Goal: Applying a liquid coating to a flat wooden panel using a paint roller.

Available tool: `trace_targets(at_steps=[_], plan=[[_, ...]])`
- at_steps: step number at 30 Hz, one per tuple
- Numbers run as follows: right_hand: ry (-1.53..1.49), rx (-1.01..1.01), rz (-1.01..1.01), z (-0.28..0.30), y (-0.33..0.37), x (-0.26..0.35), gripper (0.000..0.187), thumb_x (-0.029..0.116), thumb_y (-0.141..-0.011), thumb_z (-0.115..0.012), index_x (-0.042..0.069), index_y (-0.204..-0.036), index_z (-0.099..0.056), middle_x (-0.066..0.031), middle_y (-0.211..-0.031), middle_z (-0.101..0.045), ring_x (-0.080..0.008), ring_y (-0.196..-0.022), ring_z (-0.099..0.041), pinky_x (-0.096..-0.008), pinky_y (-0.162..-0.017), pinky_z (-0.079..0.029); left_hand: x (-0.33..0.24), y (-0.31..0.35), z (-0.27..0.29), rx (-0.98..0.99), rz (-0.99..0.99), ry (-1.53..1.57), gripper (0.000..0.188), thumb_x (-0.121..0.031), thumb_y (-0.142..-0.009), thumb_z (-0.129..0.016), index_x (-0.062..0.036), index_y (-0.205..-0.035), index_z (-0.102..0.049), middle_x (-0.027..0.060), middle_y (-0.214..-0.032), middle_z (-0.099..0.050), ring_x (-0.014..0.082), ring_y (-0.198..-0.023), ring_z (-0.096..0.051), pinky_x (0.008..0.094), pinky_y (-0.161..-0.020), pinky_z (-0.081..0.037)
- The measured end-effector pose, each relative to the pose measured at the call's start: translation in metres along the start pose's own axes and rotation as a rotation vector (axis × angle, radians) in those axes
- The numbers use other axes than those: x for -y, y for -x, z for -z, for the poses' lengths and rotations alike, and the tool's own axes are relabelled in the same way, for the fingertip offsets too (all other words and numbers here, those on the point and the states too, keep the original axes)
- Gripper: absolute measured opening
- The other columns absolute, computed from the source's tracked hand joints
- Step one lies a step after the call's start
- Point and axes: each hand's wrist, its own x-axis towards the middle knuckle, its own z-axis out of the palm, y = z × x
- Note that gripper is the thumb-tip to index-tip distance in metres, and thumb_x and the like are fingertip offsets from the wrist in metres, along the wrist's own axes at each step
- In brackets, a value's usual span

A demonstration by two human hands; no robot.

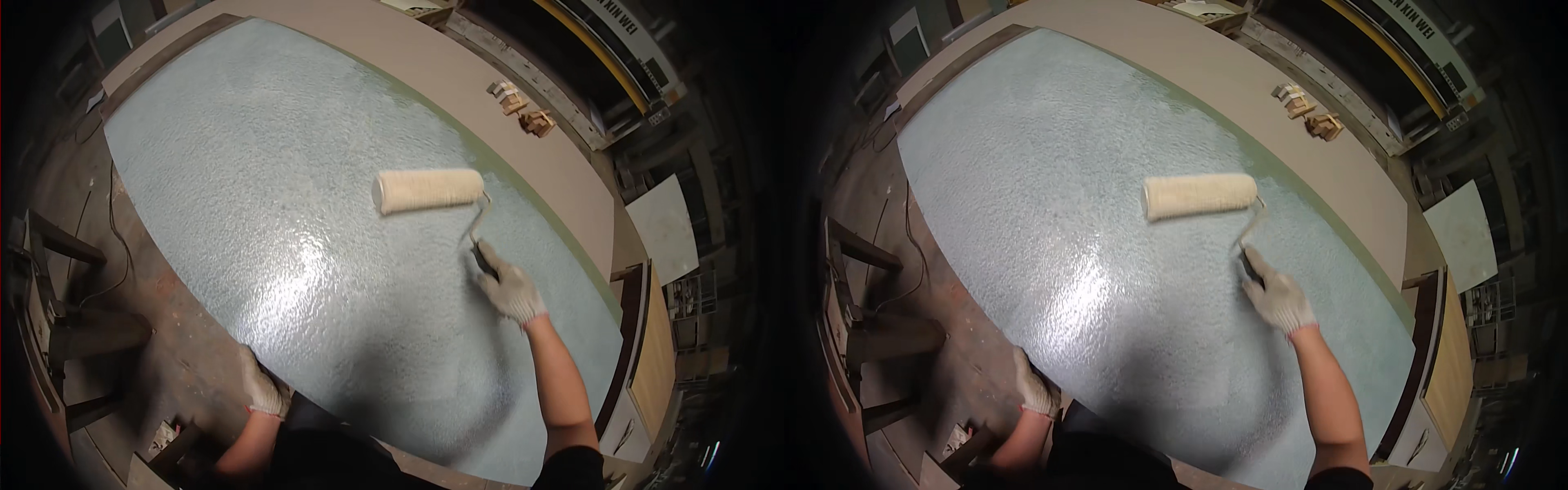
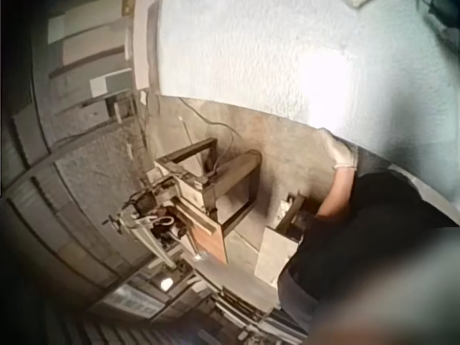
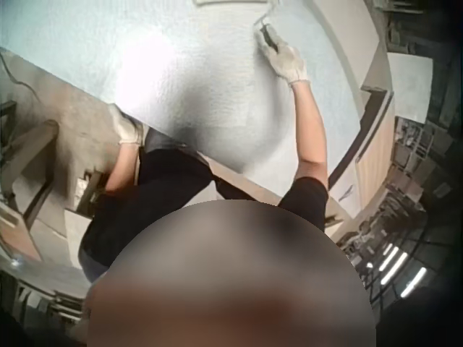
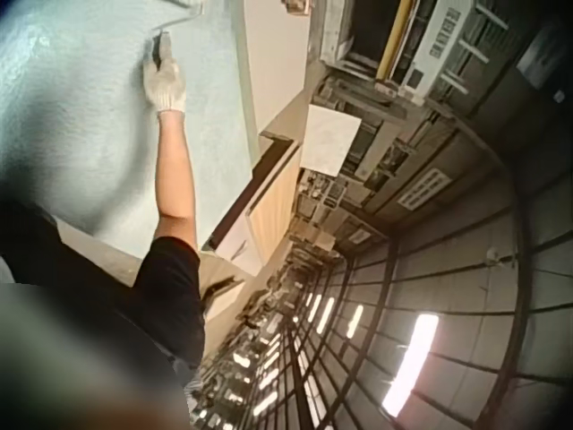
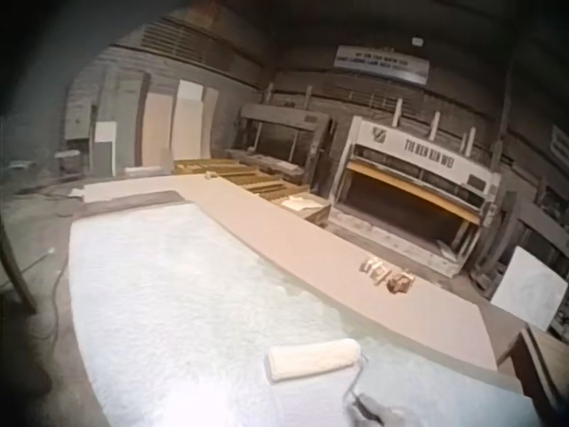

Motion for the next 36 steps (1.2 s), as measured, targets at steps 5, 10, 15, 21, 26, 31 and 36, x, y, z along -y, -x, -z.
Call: trace_targets(at_steps=[5,10,15,21,26,31,36], plan=[[0.072,-0.218,0.181,0.028,-0.195,0.083,0.065,0.03,-0.089,-0.057,0.02,-0.153,-0.047,-0.0232,-0.141,-0.06,-0.0421,-0.129,-0.058,-0.0453,-0.109,-0.045,0.012,-0.002,0.01,-0.082,-0.027,0.027,0.06,-0.041,-0.109,-0.047,0.0003,-0.151,-0.043,0.0132,-0.152,-0.05,0.0291,-0.137,-0.049,0.0421,-0.117,-0.037],[-0.04,-0.237,0.133,0.036,-0.281,0.166,0.052,0.021,-0.088,-0.053,0.014,-0.139,-0.056,-0.0242,-0.135,-0.062,-0.0423,-0.126,-0.06,-0.0475,-0.105,-0.048,0.031,-0.01,0.05,-0.183,-0.118,-0.133,0.06,-0.043,-0.109,-0.048,0.0016,-0.15,-0.045,0.012,-0.151,-0.051,0.0258,-0.135,-0.049,0.0407,-0.117,-0.036],[-0.01,-0.191,0.115,0.004,-0.227,0.14,0.061,0.018,-0.089,-0.05,0.017,-0.15,-0.046,-0.0274,-0.132,-0.063,-0.0432,-0.124,-0.061,-0.0477,-0.104,-0.048,0.027,-0.016,0.043,-0.076,-0.051,0.002,0.063,-0.046,-0.109,-0.046,0.0007,-0.151,-0.044,0.012,-0.152,-0.05,0.0261,-0.136,-0.049,0.0401,-0.117,-0.036],[-0.076,-0.071,0.207,-0.042,-0.039,0.08,0.072,0.022,-0.093,-0.055,0.02,-0.16,-0.031,-0.0336,-0.119,-0.065,-0.0486,-0.113,-0.064,-0.0521,-0.101,-0.049,0.016,-0.021,0.032,0.082,-0.032,-0.136,0.073,-0.056,-0.106,-0.045,-0.004,-0.157,-0.038,0.0113,-0.159,-0.044,0.0296,-0.143,-0.043,0.0434,-0.12,-0.032],[-0.096,0.08,0.076,-0.052,0.033,0.084,0.074,0.021,-0.092,-0.056,0.014,-0.161,-0.029,-0.0329,-0.119,-0.065,-0.047,-0.113,-0.064,-0.0518,-0.101,-0.049,0.017,-0.025,0.04,0.006,-0.103,-0.205,0.067,-0.048,-0.109,-0.043,-0.001,-0.157,-0.037,0.0113,-0.157,-0.045,0.0272,-0.142,-0.043,0.0404,-0.121,-0.03],[-0.103,-0.082,0.109,-0.028,-0.096,0.151,0.073,0.02,-0.09,-0.052,0.019,-0.16,-0.032,-0.0306,-0.127,-0.064,-0.0458,-0.119,-0.062,-0.0496,-0.105,-0.047,0.016,-0.036,0.113,-0.285,-0.464,-0.969,0.048,-0.035,-0.107,-0.049,0.0043,-0.133,-0.054,0.0134,-0.135,-0.058,0.025,-0.128,-0.051,0.0399,-0.113,-0.039],[-0.053,-0.268,-0.012,0.005,-0.281,0.229,0.061,0.014,-0.087,-0.048,0.016,-0.148,-0.047,-0.0279,-0.132,-0.064,-0.0454,-0.124,-0.061,-0.0483,-0.105,-0.047,-0.057,-0.05,0.093,0.585,0.006,-1.769,0.031,-0.027,-0.102,-0.049,-0.0026,-0.1,-0.068,0.0246,-0.105,-0.069,0.0353,-0.107,-0.064,0.0447,-0.1,-0.048]])
